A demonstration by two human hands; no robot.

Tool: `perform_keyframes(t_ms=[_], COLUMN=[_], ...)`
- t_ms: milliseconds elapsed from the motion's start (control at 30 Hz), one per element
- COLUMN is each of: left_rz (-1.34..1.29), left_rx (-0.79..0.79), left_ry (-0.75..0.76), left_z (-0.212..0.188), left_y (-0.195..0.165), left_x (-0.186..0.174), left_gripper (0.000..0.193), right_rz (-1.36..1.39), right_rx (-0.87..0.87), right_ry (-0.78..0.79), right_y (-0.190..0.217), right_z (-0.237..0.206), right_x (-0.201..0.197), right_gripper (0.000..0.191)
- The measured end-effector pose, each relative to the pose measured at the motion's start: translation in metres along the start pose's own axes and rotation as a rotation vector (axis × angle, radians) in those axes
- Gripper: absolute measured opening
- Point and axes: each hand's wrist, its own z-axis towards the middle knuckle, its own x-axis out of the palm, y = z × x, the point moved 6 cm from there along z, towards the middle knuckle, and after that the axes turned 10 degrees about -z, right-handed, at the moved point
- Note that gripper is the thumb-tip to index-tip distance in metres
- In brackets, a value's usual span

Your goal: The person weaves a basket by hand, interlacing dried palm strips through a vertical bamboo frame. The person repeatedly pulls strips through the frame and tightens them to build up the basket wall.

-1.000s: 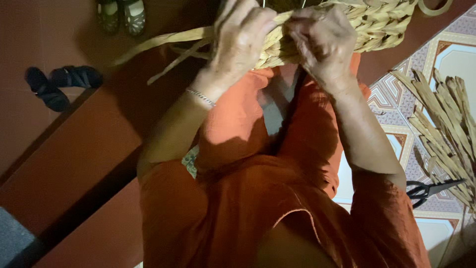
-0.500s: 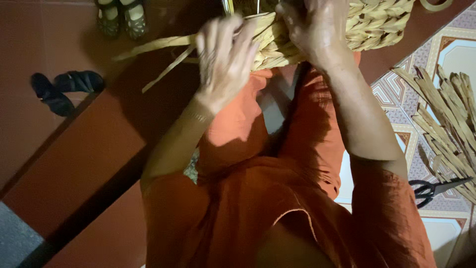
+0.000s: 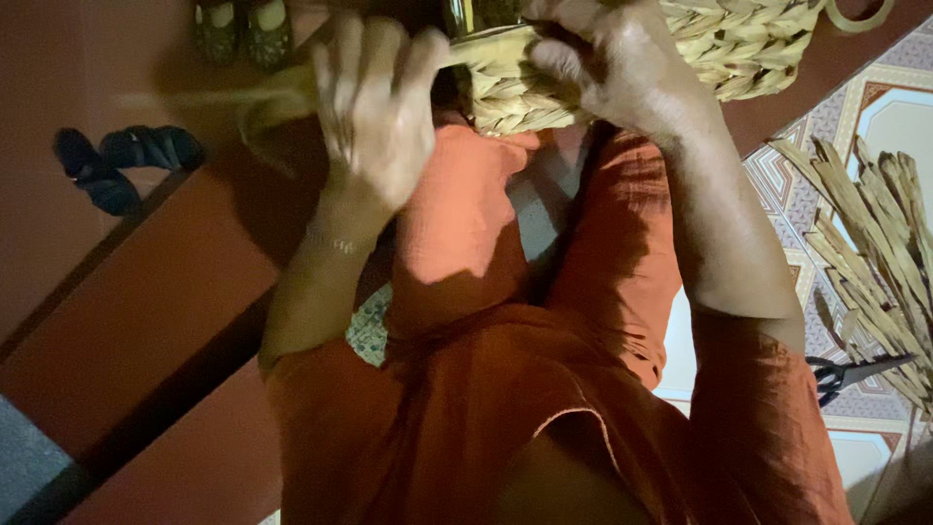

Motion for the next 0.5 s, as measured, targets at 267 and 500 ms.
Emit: perform_keyframes(t_ms=[267, 500], left_rz=[-0.124, -0.342], left_rx=[0.186, -0.133], left_ry=[-0.213, 0.062], left_z=[0.029, 0.062], left_y=[-0.037, 0.0], left_x=[0.019, 0.105], left_gripper=[0.025, 0.011], right_rz=[-0.018, 0.069], right_rx=[0.068, 0.109], right_ry=[-0.079, -0.009], right_y=[-0.02, -0.032], right_z=[-0.003, -0.008], right_x=[0.008, 0.011], right_gripper=[0.007, 0.006])
